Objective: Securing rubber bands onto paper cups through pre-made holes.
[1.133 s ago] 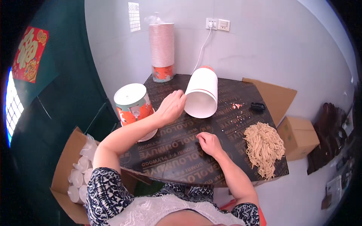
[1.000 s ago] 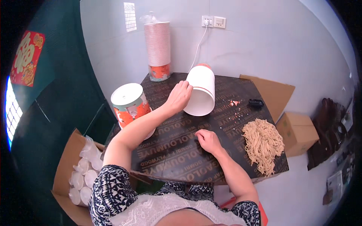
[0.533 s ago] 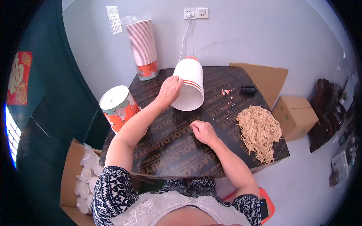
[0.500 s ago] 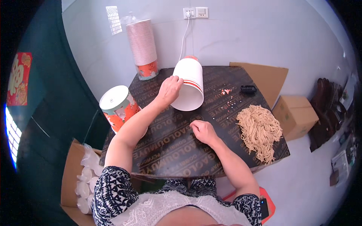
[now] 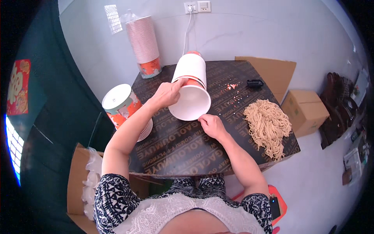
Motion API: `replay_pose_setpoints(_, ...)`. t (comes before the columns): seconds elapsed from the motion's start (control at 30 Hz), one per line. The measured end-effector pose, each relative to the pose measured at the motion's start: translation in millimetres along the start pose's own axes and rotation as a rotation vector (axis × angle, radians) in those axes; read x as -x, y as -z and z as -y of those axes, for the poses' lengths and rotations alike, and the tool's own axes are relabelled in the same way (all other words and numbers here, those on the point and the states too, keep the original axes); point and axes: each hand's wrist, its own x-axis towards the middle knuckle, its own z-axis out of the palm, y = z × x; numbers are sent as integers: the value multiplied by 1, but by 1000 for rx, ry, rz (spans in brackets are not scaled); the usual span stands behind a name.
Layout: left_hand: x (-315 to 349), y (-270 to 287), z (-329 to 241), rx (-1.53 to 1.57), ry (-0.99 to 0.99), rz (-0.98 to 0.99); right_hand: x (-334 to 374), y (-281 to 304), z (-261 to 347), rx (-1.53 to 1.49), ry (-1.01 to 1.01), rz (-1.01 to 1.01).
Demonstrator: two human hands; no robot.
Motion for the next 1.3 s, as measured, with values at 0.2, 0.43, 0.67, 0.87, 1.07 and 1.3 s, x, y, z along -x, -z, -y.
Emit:
replay_pose_setpoints(0.2, 15, 26, -10, 112, 235, -61, 0, 23, 17, -366, 9, -273)
replay_pose_setpoints(0.43, 45, 36, -19, 633, 421, 29, -3, 45, 10, -690, -228, -478)
replay_pose_setpoints(0.67, 65, 52, -46, 803, 528, 200, -10, 62, 29, -960, -382, -53)
replay_pose_setpoints(0.87, 86, 70, -59, 928, 559, 232, -18, 81, 87, -859, -335, 176)
replay_pose_setpoints(1.07, 92, 76, -73, 1159, 556, 230, -12, 103, 113, -753, -302, 236)
replay_pose_setpoints(1.3, 104, 80, -76, 1436, 544, 236, -4, 118, 142, -737, -244, 231)
